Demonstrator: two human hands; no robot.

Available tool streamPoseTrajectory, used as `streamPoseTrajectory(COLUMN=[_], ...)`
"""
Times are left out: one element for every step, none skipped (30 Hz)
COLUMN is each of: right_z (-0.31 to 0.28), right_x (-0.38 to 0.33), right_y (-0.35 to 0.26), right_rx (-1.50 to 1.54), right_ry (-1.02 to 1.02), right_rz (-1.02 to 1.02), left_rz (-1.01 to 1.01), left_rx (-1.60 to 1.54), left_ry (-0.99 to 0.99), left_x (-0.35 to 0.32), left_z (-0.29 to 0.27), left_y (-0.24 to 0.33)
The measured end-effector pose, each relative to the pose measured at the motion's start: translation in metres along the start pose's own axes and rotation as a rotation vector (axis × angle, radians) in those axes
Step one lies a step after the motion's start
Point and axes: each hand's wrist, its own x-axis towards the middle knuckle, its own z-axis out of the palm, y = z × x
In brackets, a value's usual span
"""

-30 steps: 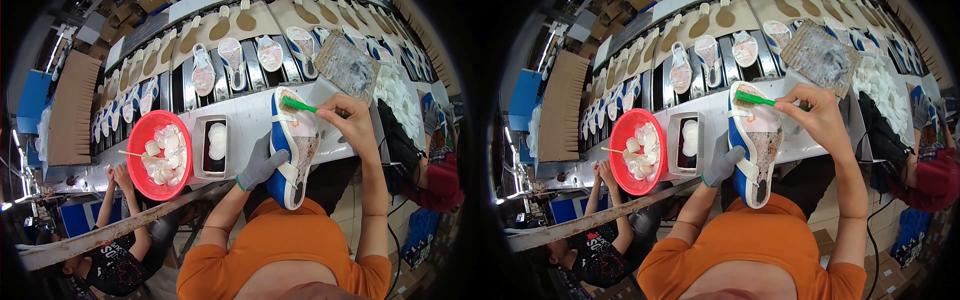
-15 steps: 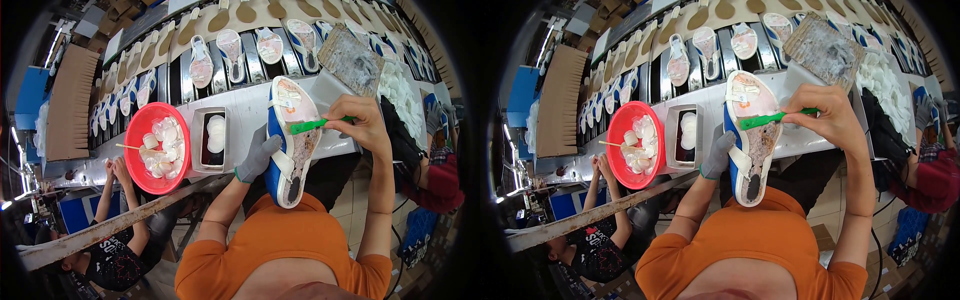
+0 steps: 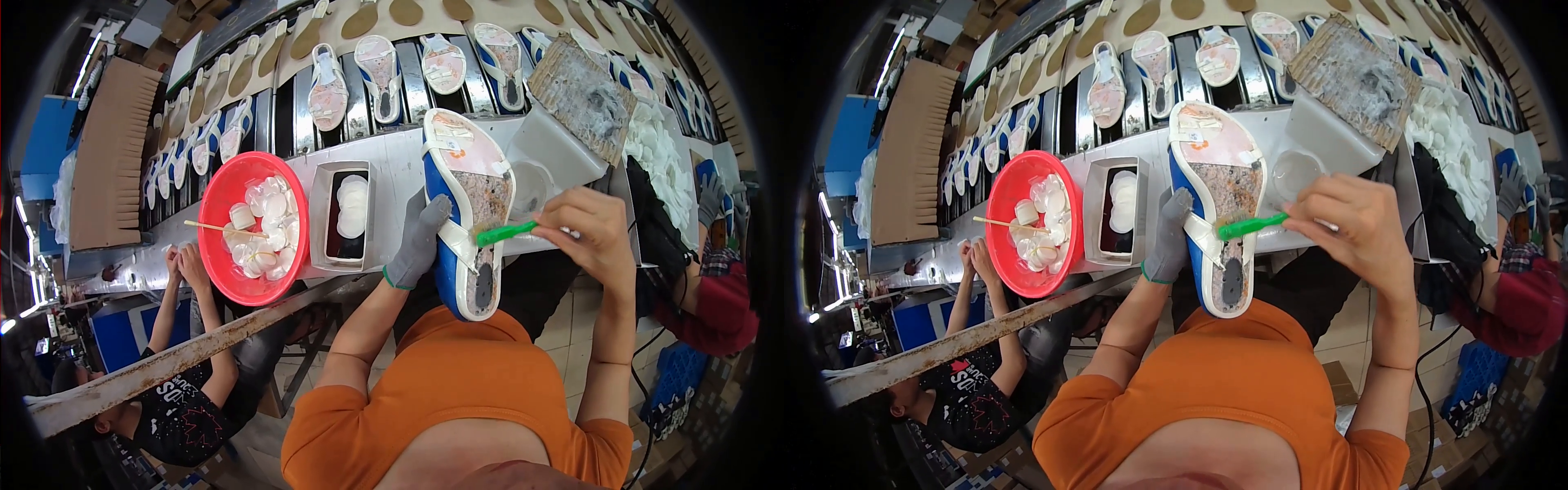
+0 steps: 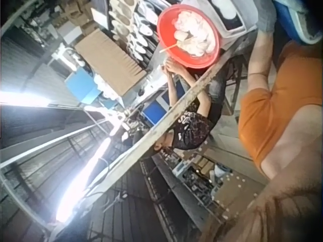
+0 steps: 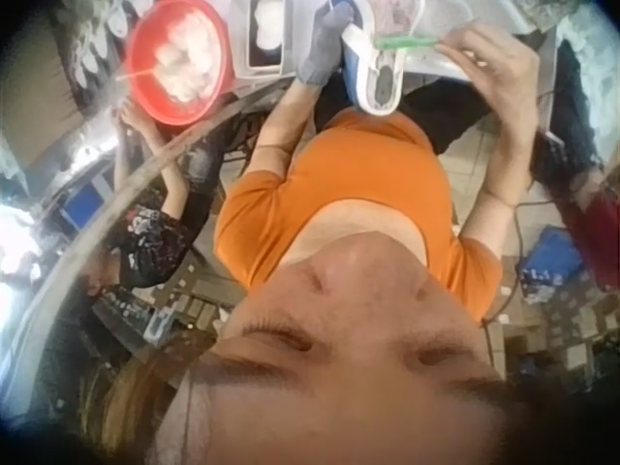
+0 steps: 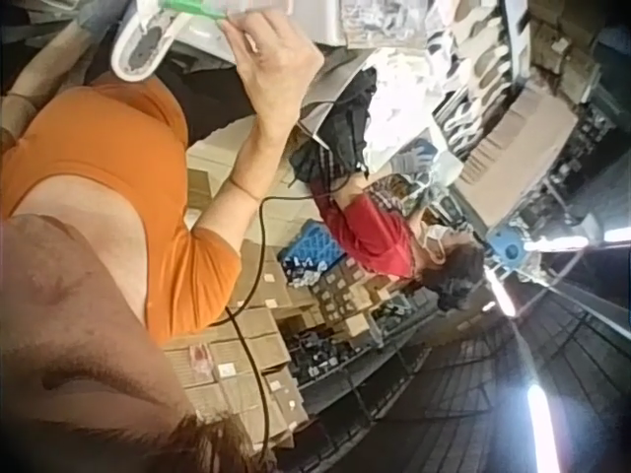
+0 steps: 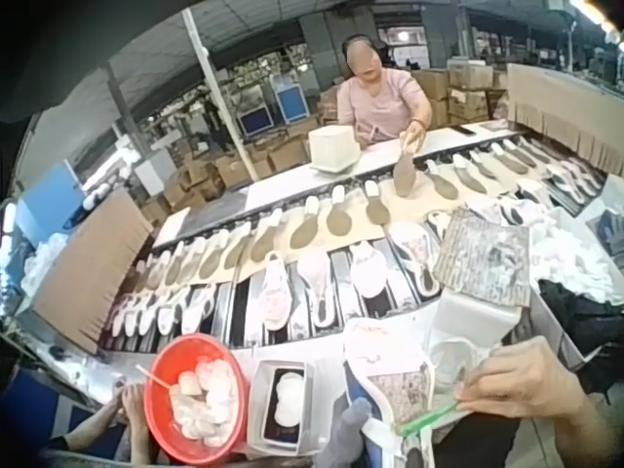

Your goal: Applying industrial glue to the underside of shoe soles using a brush on a conveyor assembly line.

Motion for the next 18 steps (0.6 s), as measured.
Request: streamPoseTrajectory(right_z=[0.001,0.002,0.003,0.003,0.004,0.005,0.006,0.009,0.01,0.011,0.012,0.011,0.011,0.009,0.008,0.006,0.006,0.006], right_x=[-0.002,-0.006,-0.008,-0.01,-0.01,-0.01,-0.009,-0.006,-0.004,-0.002,-0.001,-0.001,-0.001,-0.003,-0.004,-0.006,-0.006,-0.005], right_y=[-0.003,-0.007,-0.009,-0.012,-0.012,-0.012,-0.012,-0.01,-0.008,-0.007,-0.007,-0.008,-0.01,-0.013,-0.015,-0.018,-0.019,-0.02], right_rx=[0.001,0.011,0.012,0.077,0.13,0.182,0.273,0.284,0.218,0.195,0.173,0.123,0.148,0.174,0.211,0.299,0.278,0.292], right_ry=[-0.019,-0.031,-0.07,-0.109,-0.109,-0.141,-0.129,-0.05,-0.028,0.04,0.085,0.073,0.044,-0.017,-0.085,-0.2,-0.219,-0.215], right_rz=[-0.023,-0.021,-0.004,-0.011,0.009,0.033,0.014,0.011,0.113,0.167,0.264,0.235,0.14,0.091,0.027,0.023,0.062,0.067], left_rz=[0.014,0.025,0.036,0.038,0.038,0.014,0.037,0.036,0.025,0.046,0.058,0.064,0.075,0.072,0.076,0.072,0.075,0.065], left_rx=[-0.006,-0.014,-0.021,-0.021,-0.021,-0.007,-0.024,-0.026,-0.026,-0.034,-0.039,-0.039,-0.038,-0.032,-0.036,-0.036,-0.044,-0.046], left_ry=[0.002,0.01,0.019,0.031,0.042,0.071,0.055,0.057,0.07,0.056,0.054,0.059,0.063,0.074,0.085,0.084,0.08,0.081], left_x=[0.001,0.001,0.002,0.002,0.003,0.004,0.004,0.005,0.006,0.007,0.008,0.009,0.01,0.011,0.011,0.012,0.014,0.015], left_z=[-0.001,-0.002,-0.003,-0.005,-0.006,-0.007,-0.007,-0.006,-0.006,-0.005,-0.005,-0.005,-0.006,-0.008,-0.01,-0.012,-0.013,-0.014], left_y=[0.0,-0.001,-0.002,-0.002,-0.002,-0.003,-0.004,-0.004,-0.004,-0.004,-0.004,-0.003,-0.001,0.001,0.002,0.004,0.005,0.006])
